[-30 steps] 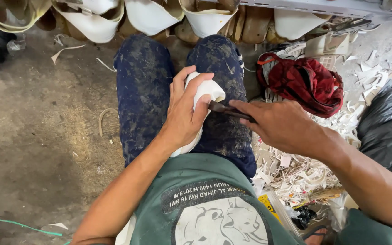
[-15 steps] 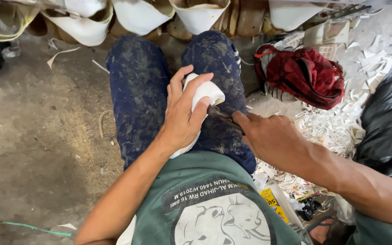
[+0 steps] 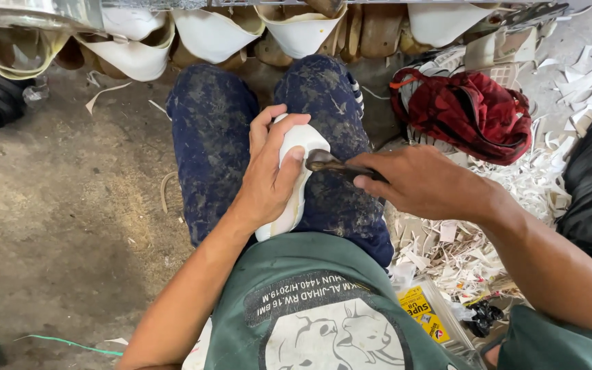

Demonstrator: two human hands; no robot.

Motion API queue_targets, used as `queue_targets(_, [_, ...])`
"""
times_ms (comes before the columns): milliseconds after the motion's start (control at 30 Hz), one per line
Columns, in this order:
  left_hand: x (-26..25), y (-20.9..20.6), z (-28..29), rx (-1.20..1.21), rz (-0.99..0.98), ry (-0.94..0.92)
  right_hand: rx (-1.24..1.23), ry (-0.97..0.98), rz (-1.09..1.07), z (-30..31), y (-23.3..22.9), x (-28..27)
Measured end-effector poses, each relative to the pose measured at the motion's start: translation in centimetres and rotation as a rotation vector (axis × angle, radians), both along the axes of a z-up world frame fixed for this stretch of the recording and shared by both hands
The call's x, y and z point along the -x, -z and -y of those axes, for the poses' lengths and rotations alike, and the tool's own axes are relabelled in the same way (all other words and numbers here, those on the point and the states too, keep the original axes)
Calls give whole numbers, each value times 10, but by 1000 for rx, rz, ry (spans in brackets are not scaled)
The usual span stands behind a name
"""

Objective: Manually lasting a shoe upper by pulling leather over a last using pliers and securing it with a hammer.

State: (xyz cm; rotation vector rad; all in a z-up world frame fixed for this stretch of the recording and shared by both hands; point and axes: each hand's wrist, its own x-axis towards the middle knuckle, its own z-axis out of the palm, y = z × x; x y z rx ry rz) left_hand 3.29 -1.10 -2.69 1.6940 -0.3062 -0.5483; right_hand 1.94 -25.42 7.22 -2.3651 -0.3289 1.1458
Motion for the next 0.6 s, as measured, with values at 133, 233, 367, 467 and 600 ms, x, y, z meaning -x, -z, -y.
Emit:
queue_targets(133, [1,3,1,-8,-3,0,109,-74,183,-4,24,38])
queue_targets(233, [5,-1,3,-36,83,25,361,-171,376,-6,31,72])
queue_targets(367, [7,0,6,-51,98,45,369,-221,403,-4,36,77])
queue_targets(467, [6,3,4,-32,57,41,291,-197,346,-6,32,63])
queue_targets(600, [2,2,0,-32,38,27,194,-156,260,-15,15,33])
